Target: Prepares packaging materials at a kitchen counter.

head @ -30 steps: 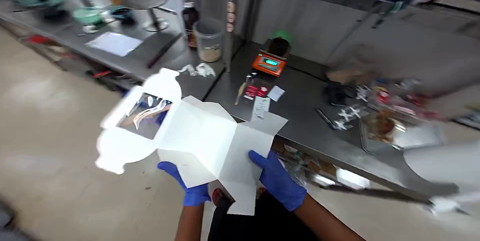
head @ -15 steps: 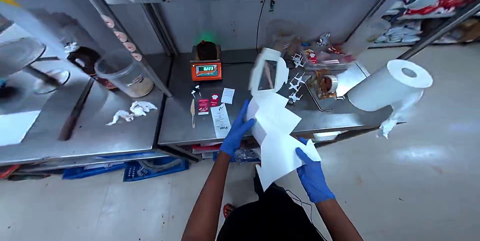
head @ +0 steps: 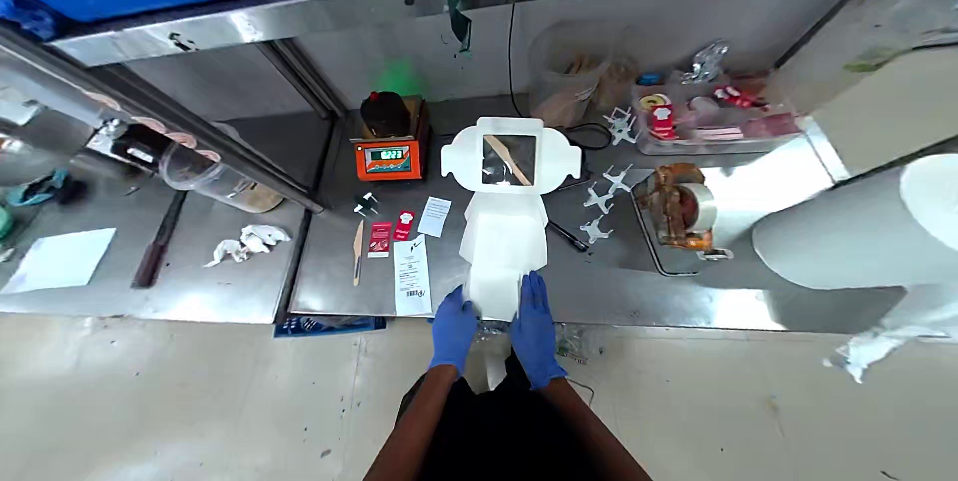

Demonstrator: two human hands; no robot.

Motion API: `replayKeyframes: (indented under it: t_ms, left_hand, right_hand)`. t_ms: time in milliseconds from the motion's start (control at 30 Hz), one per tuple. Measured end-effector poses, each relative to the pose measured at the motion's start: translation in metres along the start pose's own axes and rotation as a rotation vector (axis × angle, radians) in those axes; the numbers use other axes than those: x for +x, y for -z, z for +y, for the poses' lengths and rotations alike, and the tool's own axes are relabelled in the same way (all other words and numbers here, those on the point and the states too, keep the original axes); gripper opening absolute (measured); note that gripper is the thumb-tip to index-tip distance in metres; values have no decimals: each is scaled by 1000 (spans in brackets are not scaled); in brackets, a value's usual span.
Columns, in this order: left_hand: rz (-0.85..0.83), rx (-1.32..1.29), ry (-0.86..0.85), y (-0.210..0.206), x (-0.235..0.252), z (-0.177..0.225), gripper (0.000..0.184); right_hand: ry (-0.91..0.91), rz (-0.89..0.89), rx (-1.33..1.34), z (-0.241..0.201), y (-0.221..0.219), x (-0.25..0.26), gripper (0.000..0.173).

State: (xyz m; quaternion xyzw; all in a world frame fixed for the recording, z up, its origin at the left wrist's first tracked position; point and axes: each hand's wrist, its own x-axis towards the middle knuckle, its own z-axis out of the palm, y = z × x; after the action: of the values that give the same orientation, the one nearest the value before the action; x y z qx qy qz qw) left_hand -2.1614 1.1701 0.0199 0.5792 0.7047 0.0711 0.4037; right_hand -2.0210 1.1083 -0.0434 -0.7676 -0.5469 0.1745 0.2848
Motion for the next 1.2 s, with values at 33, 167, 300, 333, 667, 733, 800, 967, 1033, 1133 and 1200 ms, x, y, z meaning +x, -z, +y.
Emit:
replayKeyframes:
  t_ms: [33, 167, 300, 333, 667, 733, 800, 967, 1033, 1133, 1200]
  left_hand:
    - [15, 167, -66, -8, 0, 5, 50]
    - [29, 563, -247, -47, -3, 1, 66]
    - [-200, 589, -216, -29, 5, 18, 69]
    - [-244, 570, -219, -22, 7, 22, 71]
    - [-160, 101, -445, 91, 19, -35, 80]
    - [-188, -233, -431, 107, 22, -42, 65]
    - [-370, -721, -307, 114, 25, -31, 48]
    - [-608, -1522, -116, 117, 20, 5, 58]
    - [-414, -1418, -153, 128, 33, -4, 55]
    - [-250, -1149, -221, 157, 77, -45, 57]
    - [-122, -1021, -222, 186, 95, -73, 49]
  right_hand:
    - [33, -77, -110, 1, -2, 2, 67]
    - [98, -199, -267, 2, -4, 7, 82]
    - [149, -243, -324, 7, -1, 15, 82]
    - [163, -255, -312, 11, 2, 19, 84]
    - [68, -112, -101, -2, 79, 15, 88]
    - [54, -27, 1, -41, 89, 15, 70]
    - [95, -3, 151, -98, 89, 24, 49]
    - [389, -136, 279, -189, 6, 55, 60]
    - [430, -208, 349, -183, -27, 83, 62]
    - [249, -301, 256, -201, -50, 132, 42]
    - [155, -318, 220, -229, -62, 157, 39]
